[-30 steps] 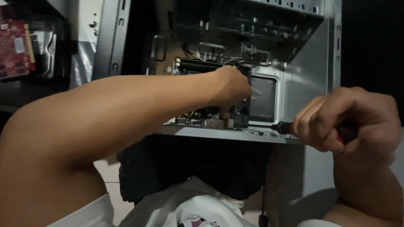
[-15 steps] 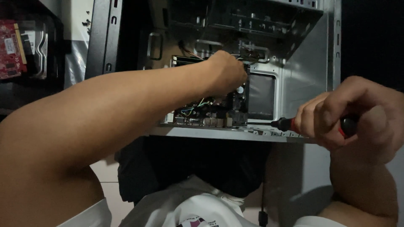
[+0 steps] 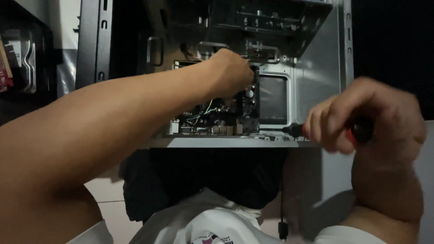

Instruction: Installing a power supply and securing components inside a computer case using a screwdriver.

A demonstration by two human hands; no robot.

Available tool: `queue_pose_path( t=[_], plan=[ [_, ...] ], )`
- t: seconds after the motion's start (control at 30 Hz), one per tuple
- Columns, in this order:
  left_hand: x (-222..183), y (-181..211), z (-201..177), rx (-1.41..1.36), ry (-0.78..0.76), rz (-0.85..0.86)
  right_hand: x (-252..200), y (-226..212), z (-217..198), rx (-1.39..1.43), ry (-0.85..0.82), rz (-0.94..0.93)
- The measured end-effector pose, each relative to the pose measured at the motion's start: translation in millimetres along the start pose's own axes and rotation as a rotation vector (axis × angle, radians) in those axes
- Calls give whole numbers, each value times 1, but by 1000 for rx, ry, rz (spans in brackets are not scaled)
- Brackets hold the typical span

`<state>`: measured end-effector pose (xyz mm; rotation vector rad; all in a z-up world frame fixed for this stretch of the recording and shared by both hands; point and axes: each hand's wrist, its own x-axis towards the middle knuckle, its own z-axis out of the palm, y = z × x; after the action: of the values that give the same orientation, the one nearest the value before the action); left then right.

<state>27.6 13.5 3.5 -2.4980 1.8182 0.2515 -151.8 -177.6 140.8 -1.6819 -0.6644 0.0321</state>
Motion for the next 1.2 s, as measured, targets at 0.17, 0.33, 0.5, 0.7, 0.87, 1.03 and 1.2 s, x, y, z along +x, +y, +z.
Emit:
queue_pose_path(
  t=[0.17, 0.33, 0.5, 0.7, 0.87, 1.03, 1.2],
  plan=[
    [1, -2, -3, 2, -85, -42, 25, -9, -33, -140, -520, 139],
    [-1, -2, 3, 55, 2, -10, 35, -1, -45, 56, -424, 339],
    [-3, 1, -4, 70, -35, -27, 32, 6, -36, -6, -465, 254],
    [-7, -2, -2, 56, 39, -21, 26, 6, -4, 84, -80, 253],
    [-6, 3, -2, 141, 95, -54, 25, 35, -37, 178, -553, 29],
    [-6, 6, -9, 115, 29, -70, 27, 30, -37, 57, -588, 76],
    [-6, 7, -11, 105, 9, -52, 8, -8, 12, -324, -26, 231]
  ],
)
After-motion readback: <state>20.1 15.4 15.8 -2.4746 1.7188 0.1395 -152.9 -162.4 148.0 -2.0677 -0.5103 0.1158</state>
